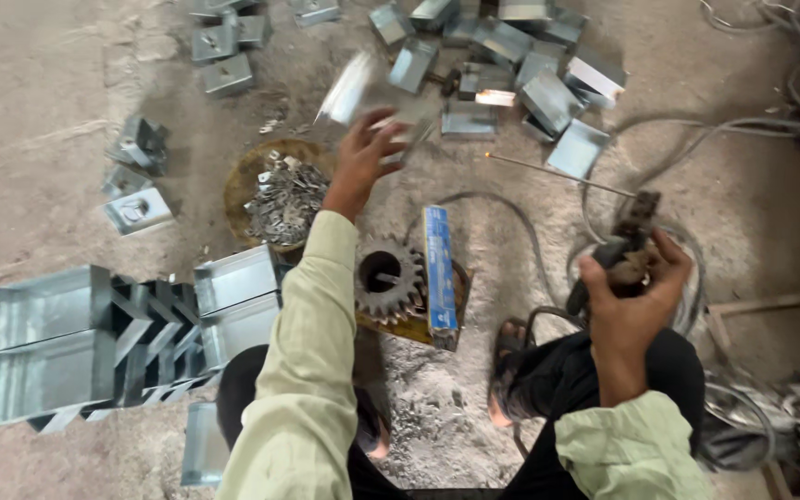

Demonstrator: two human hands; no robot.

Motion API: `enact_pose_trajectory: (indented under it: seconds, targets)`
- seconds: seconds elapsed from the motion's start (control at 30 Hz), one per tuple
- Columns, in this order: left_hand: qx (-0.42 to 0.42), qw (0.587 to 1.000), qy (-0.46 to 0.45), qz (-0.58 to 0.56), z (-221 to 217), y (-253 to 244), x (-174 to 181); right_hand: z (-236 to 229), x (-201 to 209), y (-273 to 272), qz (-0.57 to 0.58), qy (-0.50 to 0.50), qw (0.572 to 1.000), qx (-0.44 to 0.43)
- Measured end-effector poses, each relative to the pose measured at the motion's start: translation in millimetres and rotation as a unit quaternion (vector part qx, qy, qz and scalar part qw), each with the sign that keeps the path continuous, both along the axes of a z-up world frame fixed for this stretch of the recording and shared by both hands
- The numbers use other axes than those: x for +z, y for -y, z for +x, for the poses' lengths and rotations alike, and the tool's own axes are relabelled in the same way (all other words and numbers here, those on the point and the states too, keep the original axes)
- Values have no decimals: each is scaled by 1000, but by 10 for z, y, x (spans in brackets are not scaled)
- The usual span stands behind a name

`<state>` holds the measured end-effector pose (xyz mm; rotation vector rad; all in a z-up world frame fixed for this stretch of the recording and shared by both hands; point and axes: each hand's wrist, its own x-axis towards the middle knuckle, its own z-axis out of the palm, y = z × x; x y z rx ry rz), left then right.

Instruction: The person sits on the floor and uses a welding torch to attach small metal brackets to the corners of rectangular metal boxes. They pick up a box, position it on a gear-like jig, weld the bracket, and then move the finished box aside to repeat the process with the next one.

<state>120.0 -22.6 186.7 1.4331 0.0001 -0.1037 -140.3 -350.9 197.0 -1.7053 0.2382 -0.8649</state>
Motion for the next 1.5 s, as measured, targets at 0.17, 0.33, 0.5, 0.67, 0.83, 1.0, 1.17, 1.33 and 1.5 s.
enact_pose_trajectory:
  seconds: [0.17,0.33,0.5,0.67,0.83,1.0,1.17,1.33,1.5]
  targets:
    - [-123,966,154,167,-818,-466,1125,43,-8,28,191,50,978,60]
    - [179,952,99,228,-2008,-2099,169,106,-213,155,345,-3,927,145]
    - [332,793,-102,500,-4002,-3176,-1733,157,-704,319,463,-70,855,224]
    - [254,819,-204,472,-5248,-2924,-2472,230,-620,28,353,-84,897,253]
    - [166,788,-264,532,-5076,-3007,-2624,321,-462,-227,336,-81,889,299]
    - [74,790,-309,525,-4312,-2785,-2615,299,-387,-426,309,-92,902,288]
    - [176,794,-329,480,-4301,-2529,-2706,272,-328,-619,274,-129,917,260]
    - [268,780,-267,498,-4449,-2578,-2720,275,-71,-535,504,-131,806,283]
    - [568,768,-139,260,-4554,-2708,-2328,322,-57,-524,468,-163,832,250]
